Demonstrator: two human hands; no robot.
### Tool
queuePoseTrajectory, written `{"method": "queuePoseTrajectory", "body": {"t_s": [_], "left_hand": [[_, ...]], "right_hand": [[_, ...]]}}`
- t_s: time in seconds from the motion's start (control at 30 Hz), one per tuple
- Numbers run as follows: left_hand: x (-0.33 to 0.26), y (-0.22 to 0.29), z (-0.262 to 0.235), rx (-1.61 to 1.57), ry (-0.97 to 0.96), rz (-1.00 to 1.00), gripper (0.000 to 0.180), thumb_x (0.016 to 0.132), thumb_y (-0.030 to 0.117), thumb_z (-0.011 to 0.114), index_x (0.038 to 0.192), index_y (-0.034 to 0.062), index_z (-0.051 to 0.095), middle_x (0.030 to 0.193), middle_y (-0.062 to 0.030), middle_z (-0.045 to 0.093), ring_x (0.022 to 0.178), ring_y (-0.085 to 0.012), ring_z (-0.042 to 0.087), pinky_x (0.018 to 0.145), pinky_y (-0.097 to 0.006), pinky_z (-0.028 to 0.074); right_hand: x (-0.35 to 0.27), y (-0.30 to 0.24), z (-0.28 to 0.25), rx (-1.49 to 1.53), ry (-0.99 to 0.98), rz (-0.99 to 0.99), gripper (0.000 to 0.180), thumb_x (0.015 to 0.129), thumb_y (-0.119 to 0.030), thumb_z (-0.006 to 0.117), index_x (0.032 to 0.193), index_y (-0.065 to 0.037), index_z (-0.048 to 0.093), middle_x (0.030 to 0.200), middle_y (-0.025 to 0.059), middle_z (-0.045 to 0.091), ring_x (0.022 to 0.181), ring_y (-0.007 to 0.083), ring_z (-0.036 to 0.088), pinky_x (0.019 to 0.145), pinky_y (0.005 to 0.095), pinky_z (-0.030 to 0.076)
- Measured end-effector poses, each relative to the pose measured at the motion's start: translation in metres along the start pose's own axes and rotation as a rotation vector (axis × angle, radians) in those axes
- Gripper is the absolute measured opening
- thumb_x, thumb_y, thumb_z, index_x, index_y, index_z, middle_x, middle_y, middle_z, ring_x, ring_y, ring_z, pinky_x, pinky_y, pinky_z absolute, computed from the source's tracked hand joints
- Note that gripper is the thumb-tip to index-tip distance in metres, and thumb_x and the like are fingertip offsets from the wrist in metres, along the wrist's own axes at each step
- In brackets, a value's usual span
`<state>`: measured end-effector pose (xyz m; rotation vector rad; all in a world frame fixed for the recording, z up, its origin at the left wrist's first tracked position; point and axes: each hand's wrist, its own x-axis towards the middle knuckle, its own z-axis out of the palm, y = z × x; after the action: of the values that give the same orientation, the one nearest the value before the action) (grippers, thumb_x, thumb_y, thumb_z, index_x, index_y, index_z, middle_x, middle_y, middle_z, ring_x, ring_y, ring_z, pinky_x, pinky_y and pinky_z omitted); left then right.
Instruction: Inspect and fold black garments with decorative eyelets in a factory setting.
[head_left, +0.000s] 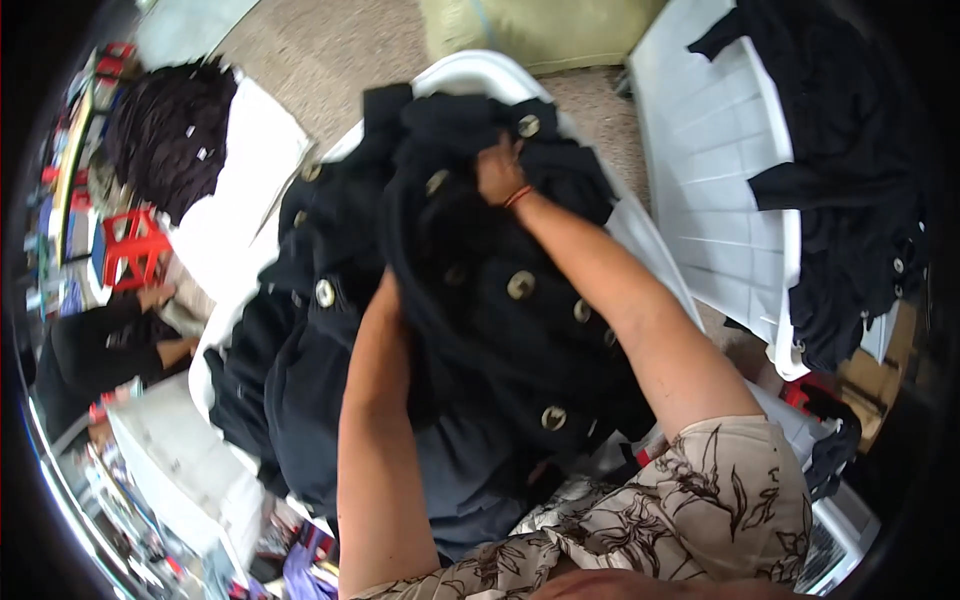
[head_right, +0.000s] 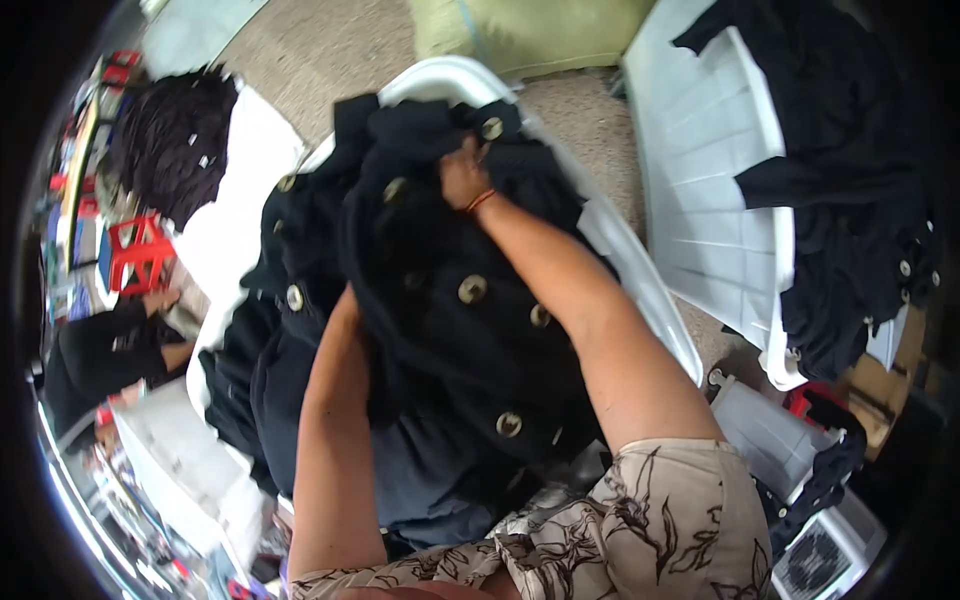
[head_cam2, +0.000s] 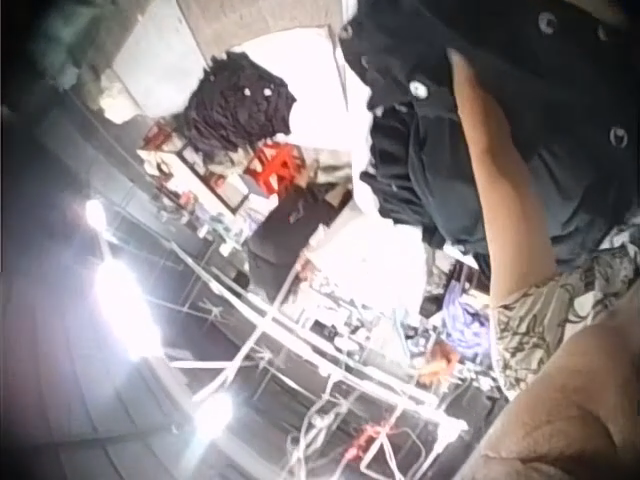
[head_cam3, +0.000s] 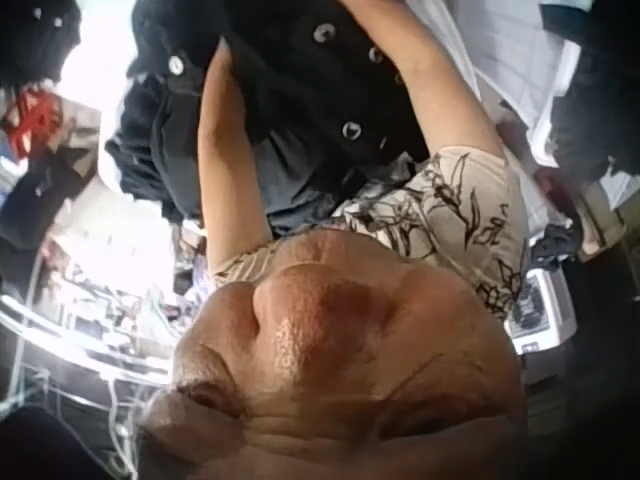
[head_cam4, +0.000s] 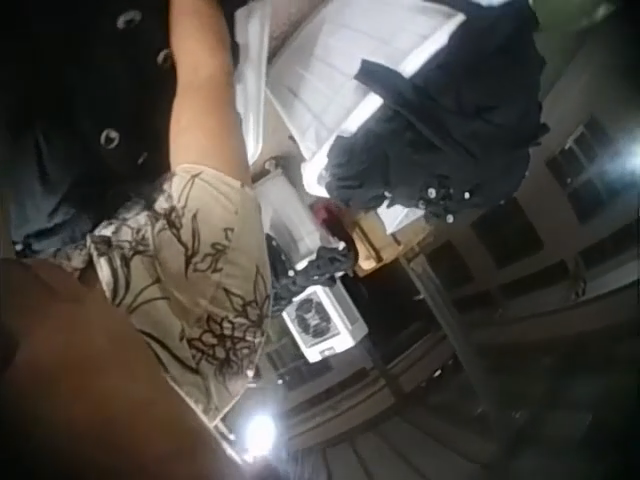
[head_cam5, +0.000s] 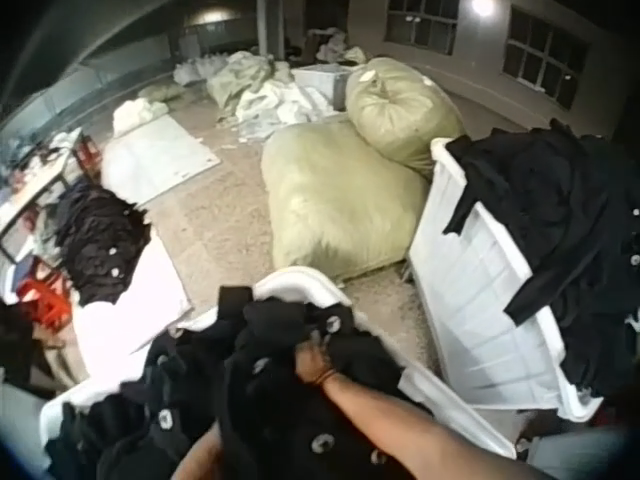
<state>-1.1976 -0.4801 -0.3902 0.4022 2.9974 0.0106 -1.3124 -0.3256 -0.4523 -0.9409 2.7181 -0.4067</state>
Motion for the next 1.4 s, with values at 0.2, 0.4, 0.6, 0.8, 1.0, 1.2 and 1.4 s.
{"method": "queuePoseTrajectory", "body": {"t_s": [0.2,0.4,0.6,0.8,1.0,1.2,1.4], "left_hand": [[-0.137,0.051,-0.119,-0.277,0.128,-0.281,0.066,0.069,0.028,0.078,0.128,0.0097,0.056,0.128,-0.0109,0.056,0.12,-0.0316,0.05,0.099,-0.043,0.039],[-0.326,0.148,-0.118,-0.426,0.14,-0.823,0.119,0.048,0.061,0.085,0.141,0.0038,0.039,0.142,-0.0202,0.042,0.135,-0.0389,0.036,0.107,-0.057,0.028],[-0.277,0.197,-0.098,-0.389,0.202,-0.878,0.084,0.047,0.033,0.084,0.12,0.0055,0.052,0.105,-0.0112,0.062,0.101,-0.03,0.056,0.096,-0.047,0.029],[-0.221,0.265,-0.084,-0.729,0.272,-0.476,0.059,0.05,0.027,0.085,0.095,0.0043,0.056,0.084,-0.0125,0.056,0.085,-0.0337,0.051,0.079,-0.043,0.036],[-0.12,0.381,-0.034,-1.084,-0.02,-0.264,0.058,0.062,0.032,0.08,0.102,-0.0008,0.054,0.095,-0.0244,0.06,0.091,-0.0405,0.058,0.08,-0.049,0.045],[-0.088,0.437,0.058,-1.303,-0.327,-0.274,0.071,0.073,0.04,0.076,0.127,0.0019,0.048,0.126,-0.0175,0.055,0.119,-0.0317,0.053,0.096,-0.04,0.044],[-0.052,0.456,0.103,-0.995,-0.361,-0.132,0.065,0.083,0.039,0.065,0.137,0.0098,0.045,0.14,-0.0149,0.046,0.127,-0.0278,0.047,0.104,-0.038,0.039]], "right_hand": [[0.023,0.035,0.015,-0.282,-0.056,0.018,0.036,0.088,-0.029,0.052,0.116,-0.007,0.061,0.115,0.0161,0.059,0.119,0.04,0.046,0.095,0.0682,0.035],[-0.006,0.019,-0.035,0.089,0.092,-0.001,0.081,0.072,-0.02,0.071,0.14,-0.002,0.032,0.14,0.028,0.034,0.132,0.0491,0.025,0.11,0.0501,0.029],[-0.177,-0.095,-0.166,0.448,0.544,-0.581,0.047,0.07,-0.028,0.075,0.112,-0.009,0.063,0.116,0.0115,0.061,0.111,0.0332,0.055,0.092,0.0438,0.044],[-0.286,-0.091,-0.133,0.411,0.165,-0.223,0.068,0.073,-0.042,0.075,0.132,-0.017,0.052,0.144,0.0128,0.04,0.137,0.0342,0.029,0.112,0.0539,0.019],[-0.351,0.028,-0.175,0.387,-0.081,0.202,0.067,0.076,-0.014,0.073,0.136,-0.008,0.044,0.139,0.018,0.044,0.126,0.0365,0.045,0.105,0.0409,0.039],[-0.346,0.062,-0.107,-0.14,-0.129,0.158,0.042,0.081,-0.004,0.046,0.121,0.008,0.044,0.12,0.0286,0.052,0.084,0.0415,0.062,0.069,0.0468,0.054],[-0.33,0.114,-0.029,0.325,-0.179,0.613,0.043,0.1,-0.041,0.033,0.105,-0.005,0.056,0.089,0.0272,0.064,0.088,0.0471,0.061,0.072,0.0553,0.048]]}}
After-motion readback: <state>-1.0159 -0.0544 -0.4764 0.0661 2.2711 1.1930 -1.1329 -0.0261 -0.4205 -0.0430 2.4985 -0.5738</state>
